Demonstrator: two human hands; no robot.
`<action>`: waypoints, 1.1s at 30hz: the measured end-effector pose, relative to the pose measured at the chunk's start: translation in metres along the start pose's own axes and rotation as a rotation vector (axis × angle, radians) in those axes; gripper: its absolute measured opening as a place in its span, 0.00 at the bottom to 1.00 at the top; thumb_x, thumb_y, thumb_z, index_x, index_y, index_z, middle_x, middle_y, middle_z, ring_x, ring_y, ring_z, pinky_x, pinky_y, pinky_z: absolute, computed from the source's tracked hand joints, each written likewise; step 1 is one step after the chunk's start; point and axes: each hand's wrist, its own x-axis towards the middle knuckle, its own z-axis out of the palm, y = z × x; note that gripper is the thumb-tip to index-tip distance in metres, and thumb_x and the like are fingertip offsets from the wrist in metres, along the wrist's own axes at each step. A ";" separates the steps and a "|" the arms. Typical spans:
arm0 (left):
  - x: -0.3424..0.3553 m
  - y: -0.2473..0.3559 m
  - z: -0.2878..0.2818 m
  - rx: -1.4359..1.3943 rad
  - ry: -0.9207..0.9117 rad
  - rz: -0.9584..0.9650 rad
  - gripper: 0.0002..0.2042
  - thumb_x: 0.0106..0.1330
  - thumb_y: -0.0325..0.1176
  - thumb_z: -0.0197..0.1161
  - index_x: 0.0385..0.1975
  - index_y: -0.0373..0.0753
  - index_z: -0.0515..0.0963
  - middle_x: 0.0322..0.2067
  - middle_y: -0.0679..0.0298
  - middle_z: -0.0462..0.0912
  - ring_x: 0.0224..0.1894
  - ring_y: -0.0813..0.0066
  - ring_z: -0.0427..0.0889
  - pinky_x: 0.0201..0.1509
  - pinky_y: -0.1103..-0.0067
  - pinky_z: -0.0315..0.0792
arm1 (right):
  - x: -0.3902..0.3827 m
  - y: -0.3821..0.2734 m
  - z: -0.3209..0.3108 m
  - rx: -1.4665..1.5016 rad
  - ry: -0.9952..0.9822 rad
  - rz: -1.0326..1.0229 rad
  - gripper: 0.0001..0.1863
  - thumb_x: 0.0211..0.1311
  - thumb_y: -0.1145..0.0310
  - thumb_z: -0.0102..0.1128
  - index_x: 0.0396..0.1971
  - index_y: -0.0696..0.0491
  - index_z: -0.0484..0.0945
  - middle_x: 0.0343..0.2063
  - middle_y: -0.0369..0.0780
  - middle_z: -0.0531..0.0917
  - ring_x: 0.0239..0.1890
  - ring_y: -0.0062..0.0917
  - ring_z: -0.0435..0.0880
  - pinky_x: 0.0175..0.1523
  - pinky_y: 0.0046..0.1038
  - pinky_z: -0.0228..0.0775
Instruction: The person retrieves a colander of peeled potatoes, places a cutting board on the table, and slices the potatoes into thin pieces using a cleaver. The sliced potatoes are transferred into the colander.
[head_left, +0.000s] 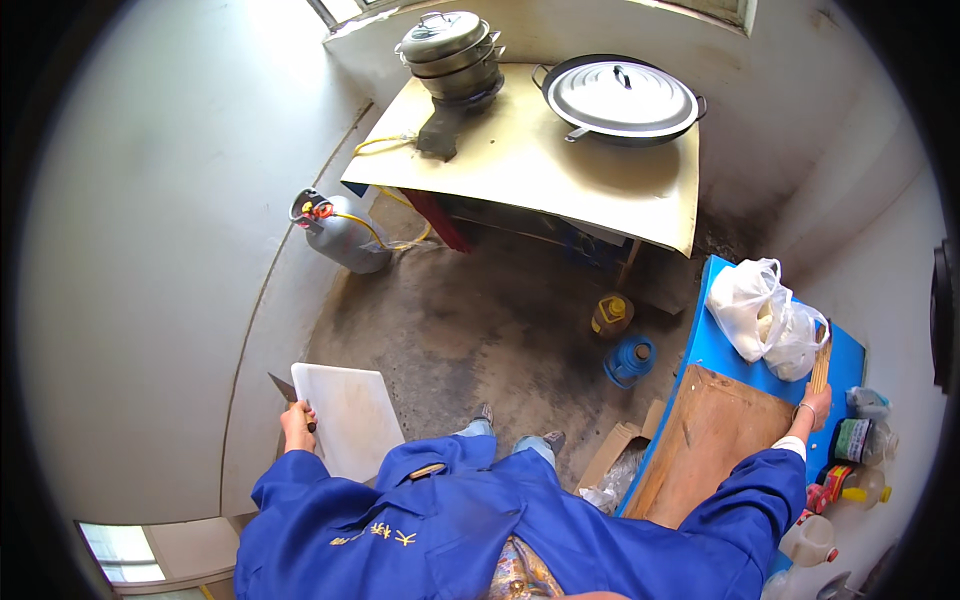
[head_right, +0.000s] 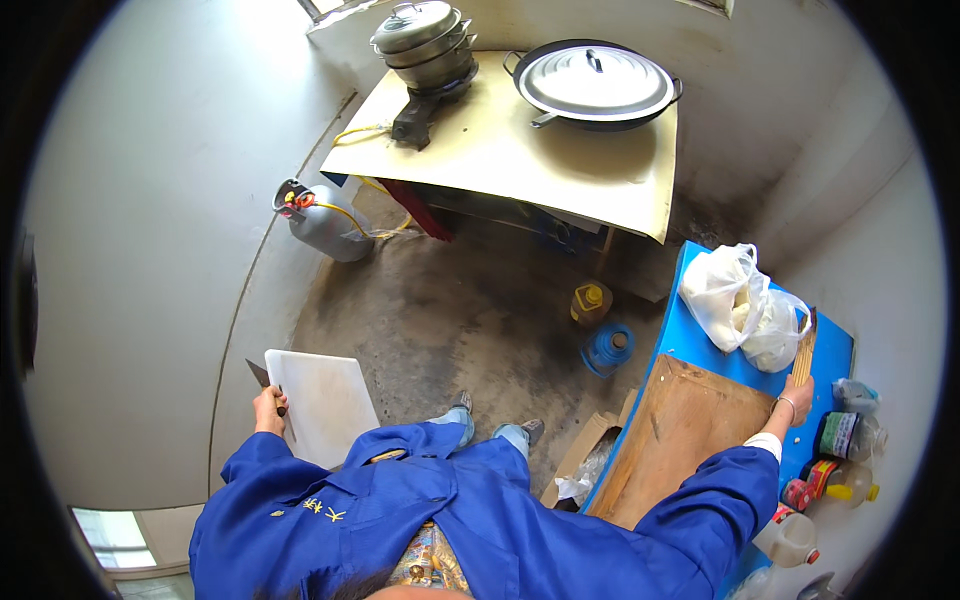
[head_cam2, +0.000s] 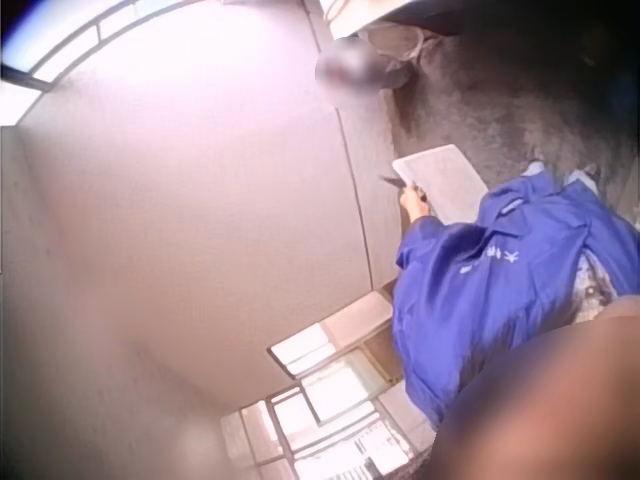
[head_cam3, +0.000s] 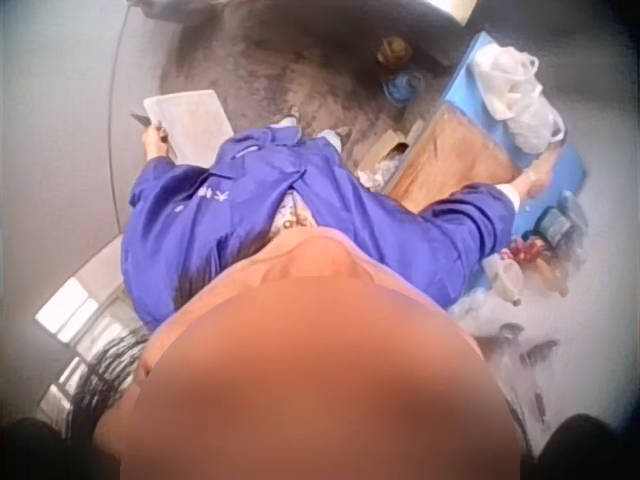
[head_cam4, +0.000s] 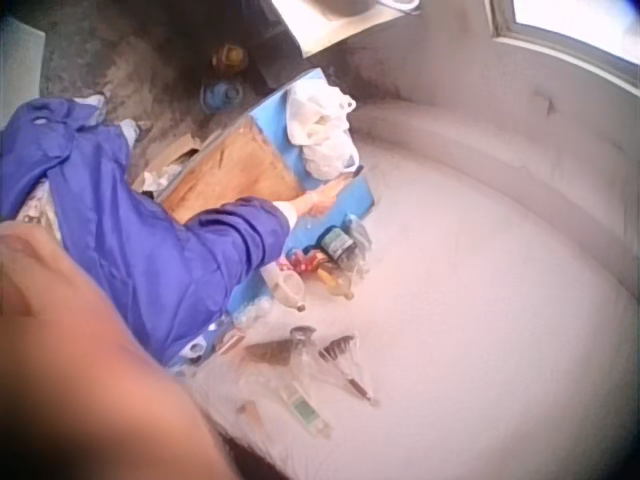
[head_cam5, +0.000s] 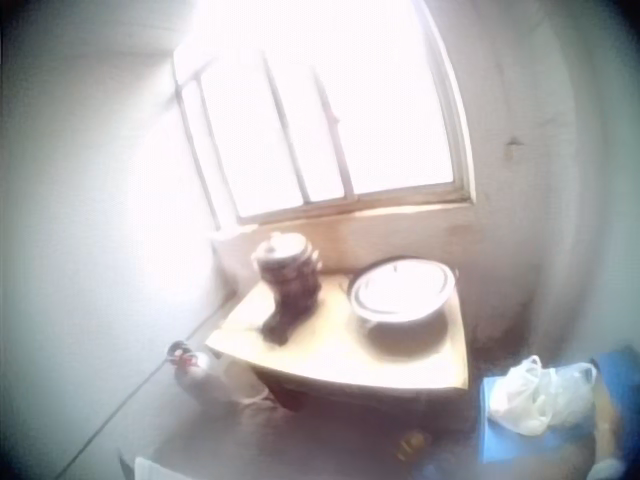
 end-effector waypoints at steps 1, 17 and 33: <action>0.000 -0.004 -0.006 -0.002 0.021 -0.003 0.05 0.53 0.27 0.60 0.27 0.33 0.74 0.19 0.60 0.77 0.15 0.72 0.72 0.20 0.76 0.68 | -0.005 -0.008 -0.005 -0.058 -0.014 0.031 0.31 0.63 0.46 0.70 0.65 0.37 0.74 0.60 0.40 0.83 0.61 0.44 0.80 0.60 0.52 0.72; 0.121 -0.088 -0.011 -0.025 0.275 -0.163 0.07 0.53 0.28 0.60 0.24 0.29 0.77 0.17 0.59 0.75 0.15 0.70 0.71 0.19 0.72 0.64 | -0.025 0.007 -0.016 0.780 0.683 0.214 0.14 0.65 0.63 0.61 0.42 0.53 0.90 0.43 0.43 0.91 0.42 0.33 0.89 0.52 0.32 0.80; 0.259 -0.099 0.102 -0.393 0.254 -0.498 0.07 0.55 0.32 0.59 0.24 0.35 0.72 0.20 0.63 0.74 0.18 0.73 0.69 0.22 0.76 0.67 | -0.296 -0.522 -0.200 1.327 0.041 -0.461 0.11 0.72 0.65 0.67 0.46 0.56 0.86 0.36 0.33 0.87 0.33 0.13 0.80 0.37 0.19 0.73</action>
